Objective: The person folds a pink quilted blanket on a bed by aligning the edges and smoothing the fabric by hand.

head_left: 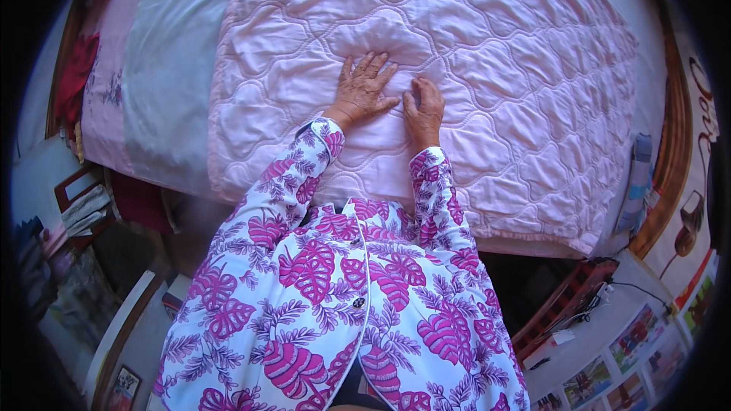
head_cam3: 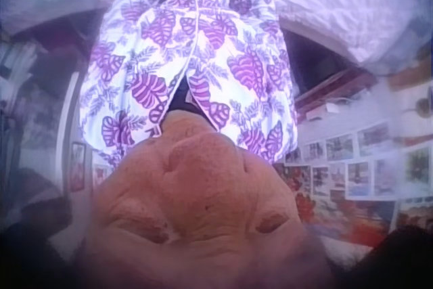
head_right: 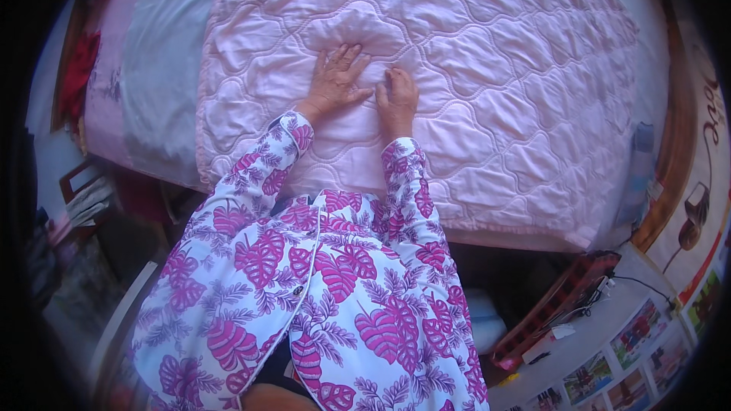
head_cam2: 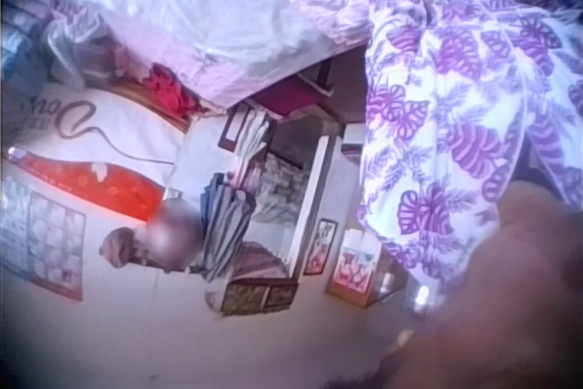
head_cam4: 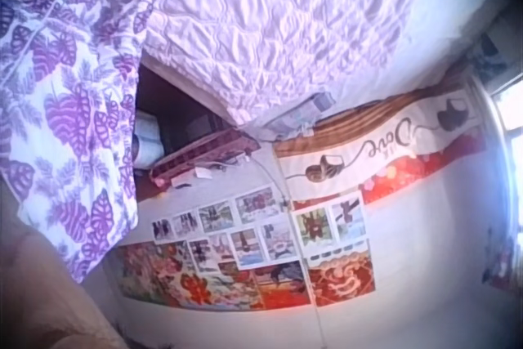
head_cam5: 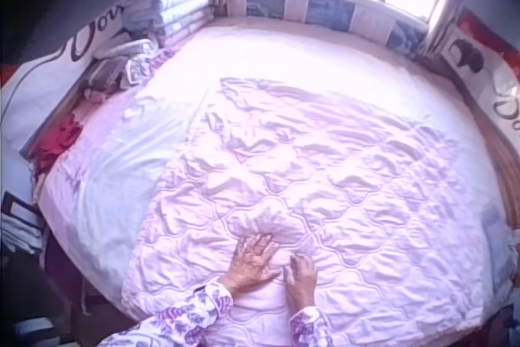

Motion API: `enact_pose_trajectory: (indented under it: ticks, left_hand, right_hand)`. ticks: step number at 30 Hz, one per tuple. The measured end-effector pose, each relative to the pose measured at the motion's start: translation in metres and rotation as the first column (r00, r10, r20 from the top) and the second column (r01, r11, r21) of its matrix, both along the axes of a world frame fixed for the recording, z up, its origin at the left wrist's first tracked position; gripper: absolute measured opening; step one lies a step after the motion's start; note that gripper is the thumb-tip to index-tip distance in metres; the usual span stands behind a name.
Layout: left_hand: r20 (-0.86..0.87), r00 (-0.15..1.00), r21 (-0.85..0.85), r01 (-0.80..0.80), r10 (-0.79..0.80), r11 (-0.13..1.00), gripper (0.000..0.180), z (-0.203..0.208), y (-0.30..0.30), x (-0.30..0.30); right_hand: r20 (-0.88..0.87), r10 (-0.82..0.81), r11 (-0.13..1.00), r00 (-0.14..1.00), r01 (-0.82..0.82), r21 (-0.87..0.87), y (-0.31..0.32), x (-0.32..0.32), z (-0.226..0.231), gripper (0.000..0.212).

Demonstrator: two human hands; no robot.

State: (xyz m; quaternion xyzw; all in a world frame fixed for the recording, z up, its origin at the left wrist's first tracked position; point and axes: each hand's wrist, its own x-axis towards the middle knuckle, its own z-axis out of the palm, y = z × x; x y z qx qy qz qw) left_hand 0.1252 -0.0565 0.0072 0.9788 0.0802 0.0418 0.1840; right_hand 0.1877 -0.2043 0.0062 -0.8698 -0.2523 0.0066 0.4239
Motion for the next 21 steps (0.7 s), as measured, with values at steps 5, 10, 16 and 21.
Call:
enact_pose_trajectory:
  ticks: [5, 10, 16, 21]
  left_hand:
    - [-0.014, 1.0, -0.008, 0.013, -0.013, 1.0, 0.071, 0.0, -0.001, 0.001]
    - [-0.022, 1.0, -0.008, 0.013, -0.013, 1.0, 0.072, 0.003, -0.001, -0.001]
    - [-0.045, 0.999, -0.031, 0.012, -0.014, 0.999, 0.071, 0.012, 0.004, -0.002]
    - [-0.052, 0.998, -0.091, 0.03, -0.034, 0.995, 0.068, 0.021, 0.008, -0.006]
  right_hand:
    - [-0.038, -0.018, 0.999, 0.999, 0.016, -0.045, 0.002, 0.002, 0.004, 0.018]
    - [-0.023, -0.042, 0.994, 0.999, 0.04, -0.1, 0.003, -0.001, 0.008, 0.01]
    - [-0.101, -0.027, 0.999, 0.995, 0.03, 0.026, 0.003, 0.002, 0.009, 0.004]
    - [-0.24, -0.082, 0.988, 0.967, 0.111, 0.109, 0.003, 0.003, 0.011, 0.007]
